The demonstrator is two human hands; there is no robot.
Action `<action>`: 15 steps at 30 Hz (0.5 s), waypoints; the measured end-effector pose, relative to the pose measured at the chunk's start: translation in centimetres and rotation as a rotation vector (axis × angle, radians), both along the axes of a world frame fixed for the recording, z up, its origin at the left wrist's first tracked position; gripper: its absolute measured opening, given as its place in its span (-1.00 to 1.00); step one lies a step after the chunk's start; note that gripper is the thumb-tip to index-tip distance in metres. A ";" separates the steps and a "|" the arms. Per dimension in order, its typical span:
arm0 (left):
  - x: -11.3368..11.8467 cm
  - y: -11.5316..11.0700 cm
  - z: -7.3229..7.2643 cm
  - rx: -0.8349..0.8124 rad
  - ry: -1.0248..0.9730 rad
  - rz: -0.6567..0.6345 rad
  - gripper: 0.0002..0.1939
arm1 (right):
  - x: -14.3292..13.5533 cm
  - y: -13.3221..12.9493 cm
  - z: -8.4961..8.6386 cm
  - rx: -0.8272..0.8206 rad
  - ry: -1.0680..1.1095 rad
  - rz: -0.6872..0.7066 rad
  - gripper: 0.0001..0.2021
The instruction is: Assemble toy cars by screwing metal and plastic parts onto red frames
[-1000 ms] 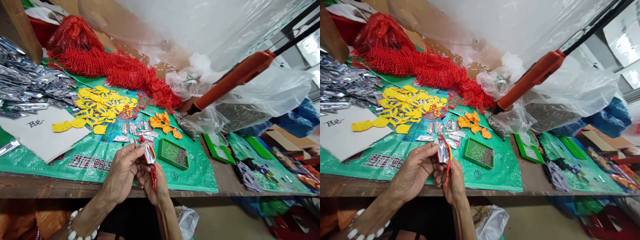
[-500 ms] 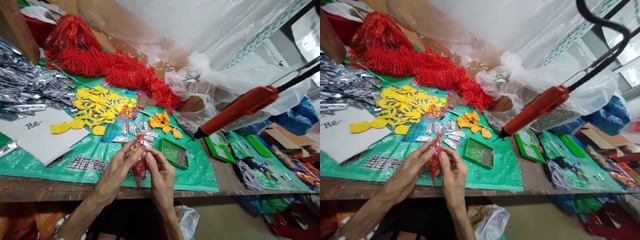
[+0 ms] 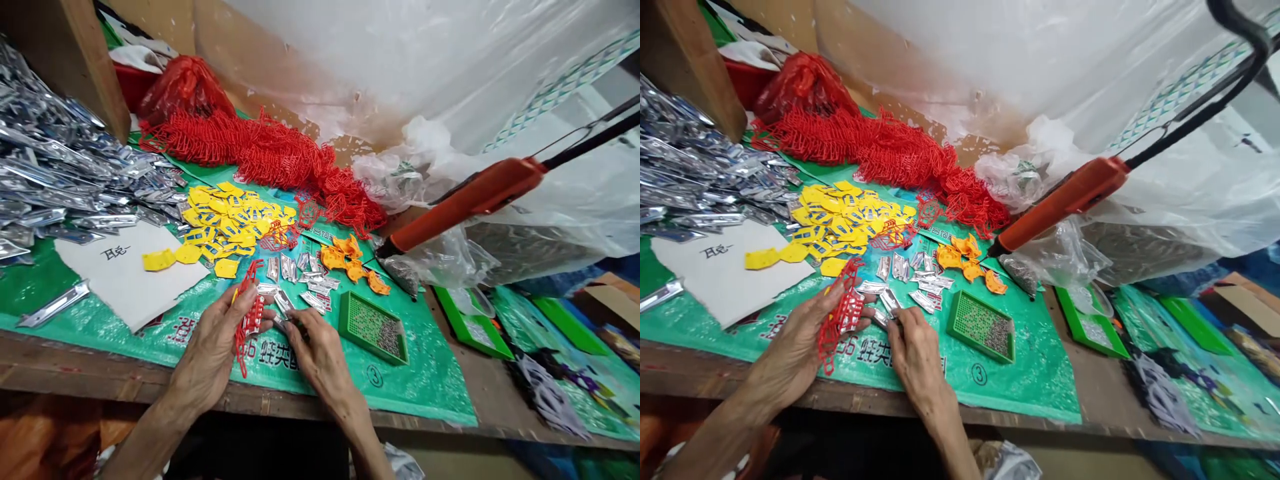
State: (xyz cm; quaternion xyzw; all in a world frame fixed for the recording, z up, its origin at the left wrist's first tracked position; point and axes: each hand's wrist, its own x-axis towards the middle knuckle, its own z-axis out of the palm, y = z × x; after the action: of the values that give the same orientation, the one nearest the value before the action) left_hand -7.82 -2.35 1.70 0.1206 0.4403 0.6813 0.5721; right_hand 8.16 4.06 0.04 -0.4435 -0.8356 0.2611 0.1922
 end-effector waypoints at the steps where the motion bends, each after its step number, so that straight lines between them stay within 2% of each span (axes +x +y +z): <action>1: -0.3 -0.1 0.0 0.002 0.005 0.012 -0.60 | -0.1 0.2 0.1 0.002 -0.036 0.019 -0.79; 6: -0.7 -0.2 -0.5 0.020 0.002 0.085 -0.52 | -0.9 1.0 1.2 0.040 -0.182 0.075 -0.86; 9: -0.6 -0.1 -1.2 0.024 -0.020 0.093 -0.49 | -1.6 1.7 1.6 0.099 -0.232 0.052 -0.83; 12: -0.6 -0.1 -1.9 0.050 -0.022 0.078 -0.48 | -2.4 2.5 1.3 0.163 -0.251 0.033 -0.85; 15: -0.5 -0.2 -2.0 0.066 -0.015 0.072 -0.48 | -2.8 2.8 0.4 0.192 -0.228 0.065 -0.94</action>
State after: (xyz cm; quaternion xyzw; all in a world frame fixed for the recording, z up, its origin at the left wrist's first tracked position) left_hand -8.32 -2.57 -0.29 0.1186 0.4175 0.7164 0.5463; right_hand 5.39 6.83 0.46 -0.4224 -0.8871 0.1339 0.1288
